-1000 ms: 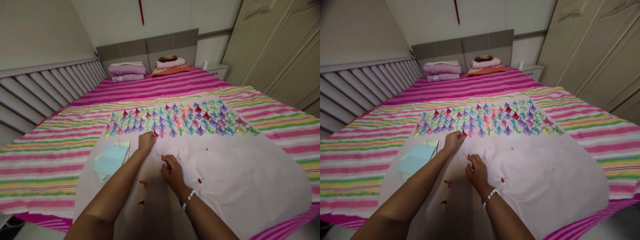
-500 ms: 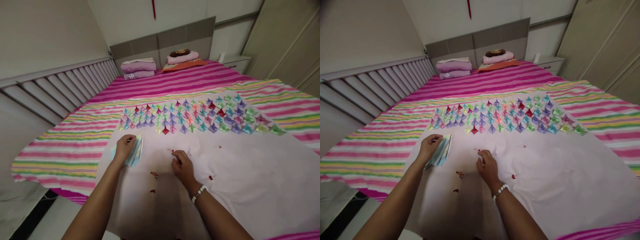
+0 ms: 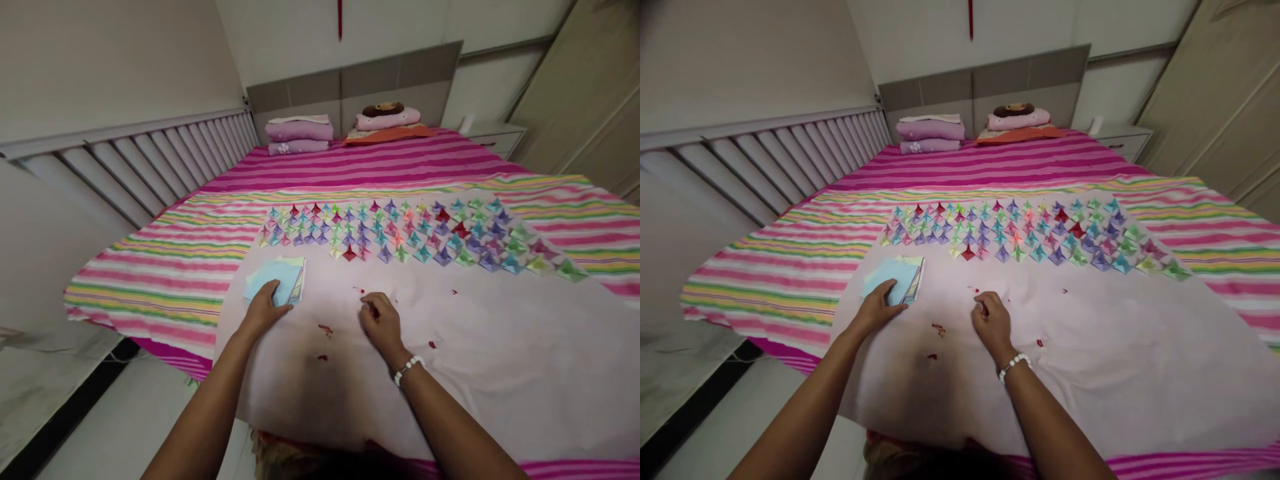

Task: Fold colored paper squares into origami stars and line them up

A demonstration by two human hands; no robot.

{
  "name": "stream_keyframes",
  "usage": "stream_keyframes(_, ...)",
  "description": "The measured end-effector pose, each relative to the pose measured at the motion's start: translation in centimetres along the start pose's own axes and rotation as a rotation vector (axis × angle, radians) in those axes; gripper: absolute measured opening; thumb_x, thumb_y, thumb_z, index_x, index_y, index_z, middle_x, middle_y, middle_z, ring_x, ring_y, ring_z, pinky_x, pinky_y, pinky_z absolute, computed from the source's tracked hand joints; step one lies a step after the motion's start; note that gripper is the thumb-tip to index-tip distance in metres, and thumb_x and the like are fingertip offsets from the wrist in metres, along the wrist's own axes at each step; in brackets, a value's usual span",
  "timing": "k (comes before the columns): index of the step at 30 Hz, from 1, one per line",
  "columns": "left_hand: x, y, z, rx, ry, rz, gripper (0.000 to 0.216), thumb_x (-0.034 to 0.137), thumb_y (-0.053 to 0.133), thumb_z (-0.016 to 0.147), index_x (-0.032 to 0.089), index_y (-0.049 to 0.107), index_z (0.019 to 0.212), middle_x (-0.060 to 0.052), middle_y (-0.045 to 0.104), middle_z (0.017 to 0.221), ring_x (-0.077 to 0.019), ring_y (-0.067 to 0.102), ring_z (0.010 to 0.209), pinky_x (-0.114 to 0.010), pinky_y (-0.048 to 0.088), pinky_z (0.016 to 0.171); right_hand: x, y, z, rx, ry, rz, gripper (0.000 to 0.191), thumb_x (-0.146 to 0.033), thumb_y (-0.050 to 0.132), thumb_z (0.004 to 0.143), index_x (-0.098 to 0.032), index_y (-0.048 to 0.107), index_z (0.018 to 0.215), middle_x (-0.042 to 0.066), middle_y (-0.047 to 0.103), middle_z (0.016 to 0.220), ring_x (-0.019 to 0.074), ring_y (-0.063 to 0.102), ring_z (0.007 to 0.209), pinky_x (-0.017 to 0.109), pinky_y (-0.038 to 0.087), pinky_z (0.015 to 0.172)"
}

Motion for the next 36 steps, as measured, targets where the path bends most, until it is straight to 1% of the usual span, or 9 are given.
stream_keyframes(4,-0.3,-0.5,-0.2,-0.049,-0.027,-0.059,0.075,0.044,0.072,0.067,0.015,0.05,0.132,-0.014,0.05,0.14,-0.0293,0.047,0.129,-0.04,0.036,0.108,0.0,0.0,0.0,0.001,-0.001,-0.005,0.013,-0.014,0.049,0.077,-0.019,0.06,0.082,0.002,0.056,0.081,0.0128,0.049,0.056,0.027,0.042,0.054)
stream_keyframes(9,-0.7,-0.9,-0.2,-0.083,-0.055,-0.105,0.074,0.051,0.067,0.07,0.012,0.051,0.132,-0.015,0.052,0.139,-0.028,0.048,0.128,-0.037,0.037,0.107,-0.1,-0.1,0.0,0.008,-0.006,-0.012,0.013,-0.013,0.049,0.075,-0.019,0.06,0.08,0.002,0.056,0.08,0.0132,0.049,0.057,0.028,0.042,0.054)
stream_keyframes(16,-0.4,-1.0,0.2,-0.079,-0.09,-0.097,0.068,0.05,0.062,0.074,0.01,0.055,0.128,-0.016,0.054,0.136,-0.0278,0.05,0.126,-0.036,0.037,0.106,-0.3,-0.1,0.0,0.003,-0.011,-0.023,0.013,-0.012,0.049,0.075,-0.019,0.059,0.078,0.002,0.055,0.079,0.0135,0.049,0.058,0.027,0.042,0.055)
stream_keyframes(20,0.0,-0.8,0.3,-0.049,-0.097,-0.062,0.074,0.052,0.071,0.065,0.011,0.057,0.126,-0.016,0.056,0.134,-0.0318,0.051,0.124,-0.038,0.039,0.104,-0.3,-0.1,0.1,-0.001,-0.011,-0.03,0.013,-0.012,0.048,0.075,-0.018,0.059,0.078,0.002,0.055,0.079,0.0137,0.049,0.058,0.028,0.041,0.055)
stream_keyframes(22,0.1,-0.7,0.4,-0.032,-0.098,-0.048,0.07,0.049,0.073,0.064,0.012,0.06,0.122,-0.016,0.058,0.132,-0.0329,0.052,0.123,-0.039,0.039,0.102,-0.2,-0.1,0.1,0.002,-0.011,-0.031,0.012,-0.012,0.048,0.074,-0.018,0.059,0.077,0.002,0.055,0.079,0.0138,0.049,0.058,0.028,0.042,0.056)
stream_keyframes(25,-0.1,-0.7,0.5,-0.018,-0.107,-0.048,0.061,0.047,0.07,0.069,0.013,0.062,0.119,-0.016,0.062,0.127,-0.0324,0.056,0.118,-0.039,0.041,0.099,-0.2,-0.1,0.1,0.0,-0.014,-0.032,0.012,-0.012,0.048,0.074,-0.019,0.058,0.077,0.002,0.055,0.079,0.0138,0.05,0.058,0.028,0.042,0.056)
stream_keyframes(27,-0.3,-0.7,0.6,-0.018,-0.11,-0.062,0.06,0.047,0.069,0.07,0.013,0.063,0.118,-0.015,0.063,0.125,-0.0316,0.058,0.116,-0.039,0.043,0.098,-0.3,-0.1,0.1,-0.001,-0.016,-0.033,0.013,-0.012,0.048,0.073,-0.019,0.058,0.077,0.002,0.055,0.079,0.0138,0.049,0.057,0.028,0.042,0.055)
stream_keyframes(32,-0.8,-0.9,1.0,-0.025,-0.106,-0.116,0.055,0.047,0.066,0.072,0.013,0.066,0.115,-0.014,0.065,0.124,-0.0287,0.058,0.116,-0.037,0.042,0.1,-0.4,-0.1,0.0,0.004,-0.018,-0.029,0.012,-0.013,0.049,0.074,-0.019,0.058,0.077,0.002,0.055,0.08,0.0141,0.05,0.058,0.028,0.042,0.055)
stream_keyframes(36,-0.9,-1.0,1.1,-0.029,-0.11,-0.15,0.056,0.049,0.066,0.07,0.013,0.067,0.113,-0.014,0.065,0.123,-0.0289,0.059,0.116,-0.038,0.042,0.1,-0.5,-0.1,0.0,0.008,-0.022,-0.028,0.012,-0.012,0.049,0.074,-0.019,0.058,0.077,0.002,0.055,0.079,0.0139,0.05,0.058,0.028,0.042,0.055)
Point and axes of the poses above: each hand's wrist, its own z-axis towards the middle knuckle, its own y-axis out of the palm, x = y × z, the point moved 7 cm from there along z, towards the middle knuckle
